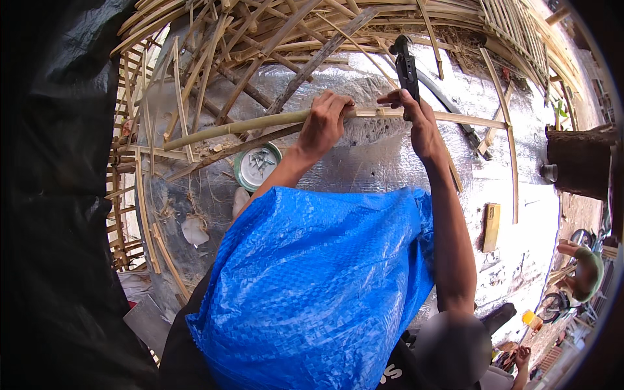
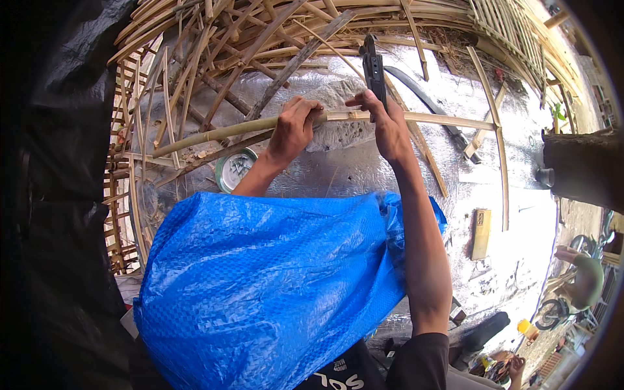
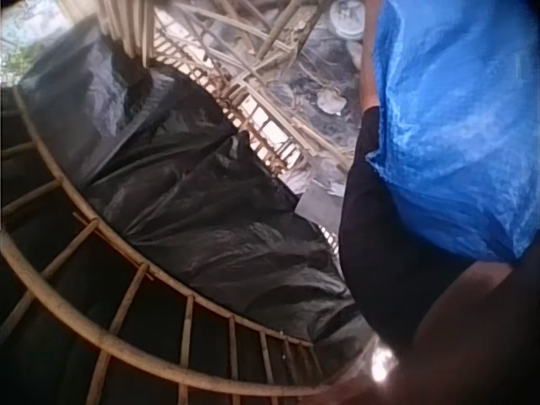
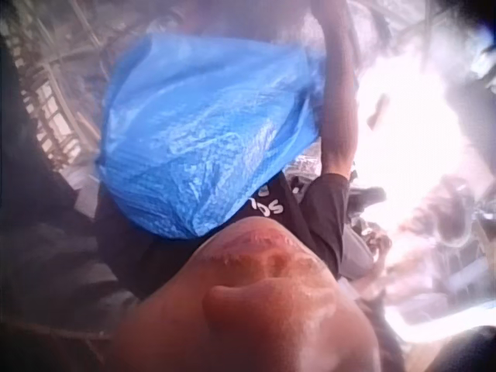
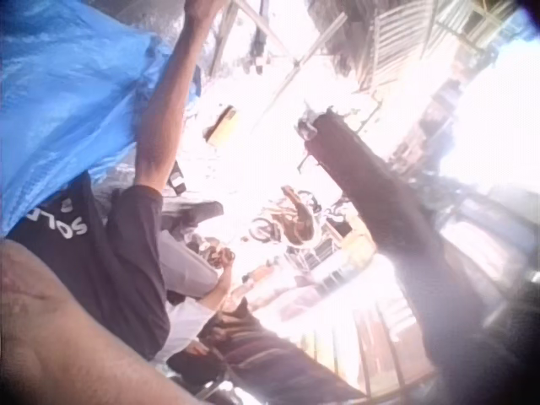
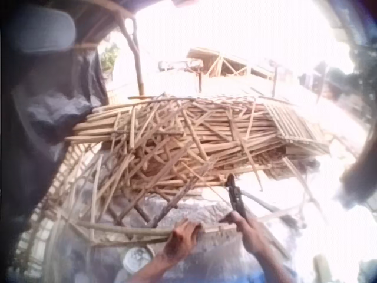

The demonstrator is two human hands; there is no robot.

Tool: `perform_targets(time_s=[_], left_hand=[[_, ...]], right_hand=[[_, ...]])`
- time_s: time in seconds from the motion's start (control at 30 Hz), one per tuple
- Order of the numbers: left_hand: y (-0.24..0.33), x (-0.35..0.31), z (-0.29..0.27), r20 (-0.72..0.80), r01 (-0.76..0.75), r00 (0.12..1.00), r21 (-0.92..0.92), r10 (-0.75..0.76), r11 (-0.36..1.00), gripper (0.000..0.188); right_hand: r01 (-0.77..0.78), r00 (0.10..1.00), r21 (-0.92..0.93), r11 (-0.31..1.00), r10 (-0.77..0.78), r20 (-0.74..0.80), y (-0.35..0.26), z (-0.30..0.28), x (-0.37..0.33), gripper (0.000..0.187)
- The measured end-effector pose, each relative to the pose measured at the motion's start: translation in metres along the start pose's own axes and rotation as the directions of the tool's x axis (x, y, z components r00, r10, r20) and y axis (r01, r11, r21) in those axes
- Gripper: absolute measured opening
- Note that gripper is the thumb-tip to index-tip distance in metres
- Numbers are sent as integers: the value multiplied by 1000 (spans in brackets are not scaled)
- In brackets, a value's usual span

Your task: The person uses pliers to tighten wire around bamboo poles, trims bamboo strips, and positions bamboo pieces within a larger wooden and bamboo frame.

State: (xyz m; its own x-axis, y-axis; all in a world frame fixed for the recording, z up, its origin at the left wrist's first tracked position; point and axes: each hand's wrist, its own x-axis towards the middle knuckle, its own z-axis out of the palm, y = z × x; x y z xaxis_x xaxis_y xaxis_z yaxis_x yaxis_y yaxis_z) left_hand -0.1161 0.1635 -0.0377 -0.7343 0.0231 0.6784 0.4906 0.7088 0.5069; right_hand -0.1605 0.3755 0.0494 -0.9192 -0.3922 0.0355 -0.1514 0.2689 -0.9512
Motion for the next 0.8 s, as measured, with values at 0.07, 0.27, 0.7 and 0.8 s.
perform_targets(time_s=[0.07,0.27,0.7,0.8], left_hand=[[4,0,-5,16,-16,1000,42,15,999,14],[9,1,2,5,-46,999,22,46,999,15],[7,1,4,-58,28,998,-53,-31,998,7],[8,6,3,-49,64,997,-61,-67,996,6]], right_hand=[[-23,999,97,995,21,25,-12,-5,-14,54],[-150,986,785,601,154,71,19,10,-50,33],[-208,974,285,936,224,-23,27,38,-56,34],[-45,984,-136,990,21,-179,36,32,-29,42]])
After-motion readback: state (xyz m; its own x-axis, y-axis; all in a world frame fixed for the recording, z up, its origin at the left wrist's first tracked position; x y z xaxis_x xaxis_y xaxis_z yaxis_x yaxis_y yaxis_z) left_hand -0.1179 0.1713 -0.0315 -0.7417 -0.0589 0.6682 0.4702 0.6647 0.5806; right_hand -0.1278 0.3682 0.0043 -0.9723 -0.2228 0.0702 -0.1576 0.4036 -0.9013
